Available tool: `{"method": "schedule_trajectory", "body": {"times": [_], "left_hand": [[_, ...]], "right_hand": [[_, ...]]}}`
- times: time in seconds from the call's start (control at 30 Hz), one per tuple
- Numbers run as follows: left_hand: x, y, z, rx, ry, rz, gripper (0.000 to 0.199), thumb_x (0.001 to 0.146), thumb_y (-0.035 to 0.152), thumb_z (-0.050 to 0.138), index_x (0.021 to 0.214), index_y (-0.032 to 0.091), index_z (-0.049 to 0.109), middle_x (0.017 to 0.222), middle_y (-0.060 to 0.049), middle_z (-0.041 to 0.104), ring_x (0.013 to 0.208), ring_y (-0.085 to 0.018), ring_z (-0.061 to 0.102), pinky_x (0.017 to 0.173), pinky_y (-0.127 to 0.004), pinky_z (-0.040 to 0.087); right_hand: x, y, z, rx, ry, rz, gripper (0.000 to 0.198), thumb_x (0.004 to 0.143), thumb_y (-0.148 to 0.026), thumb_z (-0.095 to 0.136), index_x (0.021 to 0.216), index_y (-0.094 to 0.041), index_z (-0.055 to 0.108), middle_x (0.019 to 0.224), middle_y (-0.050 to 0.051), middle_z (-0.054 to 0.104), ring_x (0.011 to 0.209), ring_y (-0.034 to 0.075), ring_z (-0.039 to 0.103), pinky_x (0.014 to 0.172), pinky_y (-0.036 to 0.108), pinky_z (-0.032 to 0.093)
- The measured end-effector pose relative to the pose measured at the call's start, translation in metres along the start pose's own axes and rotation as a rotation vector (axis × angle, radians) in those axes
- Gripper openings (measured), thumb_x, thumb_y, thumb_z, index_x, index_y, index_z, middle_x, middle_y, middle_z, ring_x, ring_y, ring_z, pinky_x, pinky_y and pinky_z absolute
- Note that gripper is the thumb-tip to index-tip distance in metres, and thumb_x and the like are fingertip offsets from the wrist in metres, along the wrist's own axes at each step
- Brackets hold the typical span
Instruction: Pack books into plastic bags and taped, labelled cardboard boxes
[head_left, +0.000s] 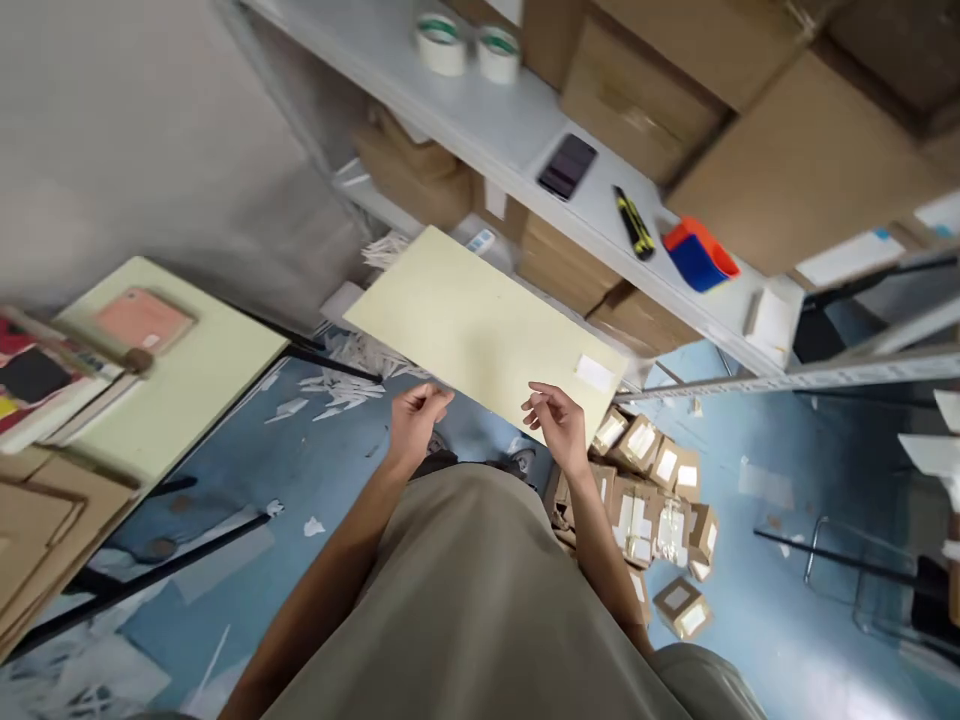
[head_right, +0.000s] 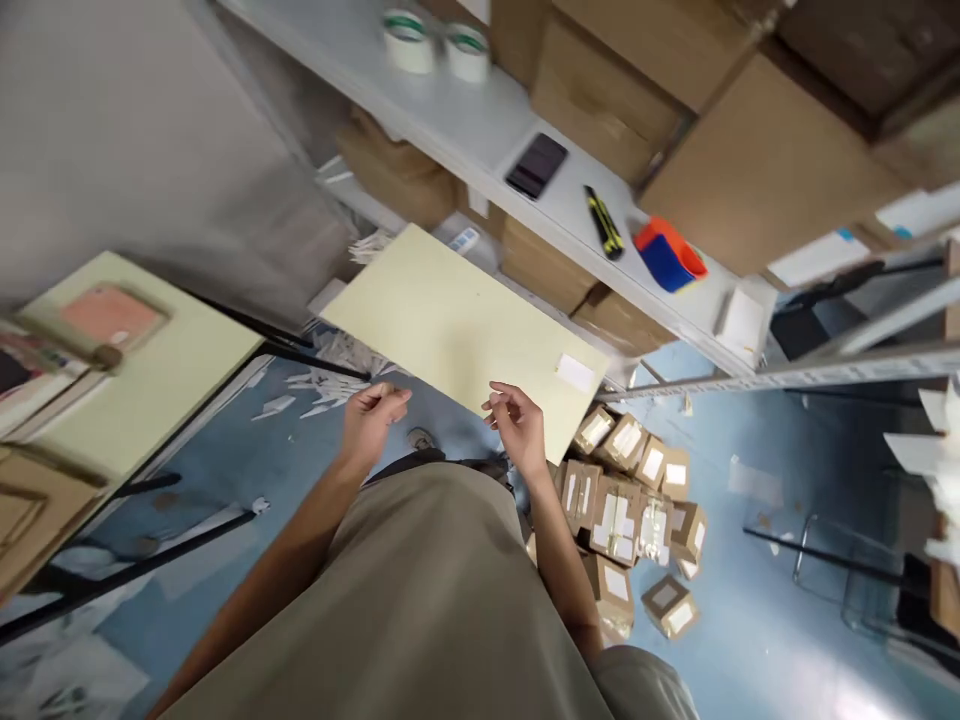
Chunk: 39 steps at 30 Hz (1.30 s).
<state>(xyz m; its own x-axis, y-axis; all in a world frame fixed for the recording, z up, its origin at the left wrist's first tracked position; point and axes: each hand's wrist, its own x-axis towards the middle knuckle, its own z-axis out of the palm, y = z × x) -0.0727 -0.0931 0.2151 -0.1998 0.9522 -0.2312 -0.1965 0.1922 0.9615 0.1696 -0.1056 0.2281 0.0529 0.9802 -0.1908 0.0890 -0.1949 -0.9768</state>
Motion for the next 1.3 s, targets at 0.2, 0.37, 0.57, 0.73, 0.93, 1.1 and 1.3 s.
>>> {"method": "schedule_trajectory", "body": {"times": [0.2,0.37,0.57,0.73,0.93,1.1,1.3], "left_hand": [[0.007,0.034,-0.134,-0.149,0.268,0.075,0.064,0.072,0.032,0.082,0.062,0.024,0.019,0.058,0.007,0.018,0.056,-0.009,0.02,0.055,-0.028,0.021],[0.001,0.041,-0.228,-0.153,0.577,0.137,0.06,0.074,0.029,0.08,0.061,0.024,0.022,0.056,0.007,0.023,0.056,-0.01,0.025,0.056,-0.027,0.024],[0.004,0.047,-0.307,-0.179,0.864,0.128,0.055,0.073,0.028,0.079,0.061,0.024,0.025,0.056,0.007,0.026,0.058,-0.011,0.027,0.058,-0.027,0.027],[0.023,0.06,-0.375,-0.114,1.036,0.062,0.05,0.073,0.032,0.077,0.062,0.025,0.028,0.058,0.006,0.029,0.06,-0.013,0.029,0.059,-0.029,0.029],[0.058,0.068,-0.44,-0.029,1.131,-0.073,0.045,0.076,0.037,0.077,0.063,0.026,0.036,0.061,0.004,0.042,0.062,-0.015,0.039,0.062,-0.031,0.036],[0.078,0.062,-0.479,-0.044,1.209,-0.142,0.039,0.076,0.039,0.08,0.065,0.026,0.045,0.063,0.003,0.051,0.065,-0.015,0.048,0.067,-0.03,0.042],[0.084,0.029,-0.56,0.0,1.288,-0.211,0.024,0.08,0.04,0.077,0.083,0.025,0.06,0.081,-0.003,0.068,0.082,-0.022,0.068,0.081,-0.035,0.054]], "right_hand": [[0.031,-0.052,0.146,-0.047,-0.265,-0.089,0.047,0.102,-0.068,0.076,0.12,-0.025,0.08,0.081,0.001,0.077,0.062,0.016,0.07,0.061,0.032,0.062],[0.055,-0.071,0.251,-0.096,-0.5,-0.097,0.046,0.101,-0.067,0.078,0.12,-0.026,0.08,0.082,0.001,0.077,0.064,0.016,0.071,0.061,0.03,0.062],[0.089,-0.076,0.373,-0.147,-0.767,-0.062,0.054,0.099,-0.073,0.078,0.121,-0.024,0.08,0.083,0.001,0.078,0.064,0.016,0.071,0.059,0.029,0.06],[0.124,-0.072,0.476,-0.176,-0.945,-0.061,0.056,0.099,-0.075,0.076,0.123,-0.025,0.08,0.086,0.002,0.079,0.067,0.017,0.072,0.062,0.031,0.062],[0.166,-0.056,0.59,-0.204,-1.115,-0.01,0.063,0.095,-0.082,0.074,0.121,-0.024,0.08,0.088,0.004,0.08,0.066,0.017,0.073,0.061,0.03,0.061],[0.186,-0.04,0.659,-0.233,-1.223,0.003,0.061,0.096,-0.08,0.074,0.118,-0.023,0.079,0.089,0.004,0.081,0.065,0.016,0.074,0.061,0.03,0.062],[0.182,0.008,0.739,-0.402,-1.29,0.018,0.048,0.099,-0.069,0.074,0.112,-0.023,0.079,0.099,0.007,0.084,0.076,0.021,0.08,0.074,0.036,0.067]]}}
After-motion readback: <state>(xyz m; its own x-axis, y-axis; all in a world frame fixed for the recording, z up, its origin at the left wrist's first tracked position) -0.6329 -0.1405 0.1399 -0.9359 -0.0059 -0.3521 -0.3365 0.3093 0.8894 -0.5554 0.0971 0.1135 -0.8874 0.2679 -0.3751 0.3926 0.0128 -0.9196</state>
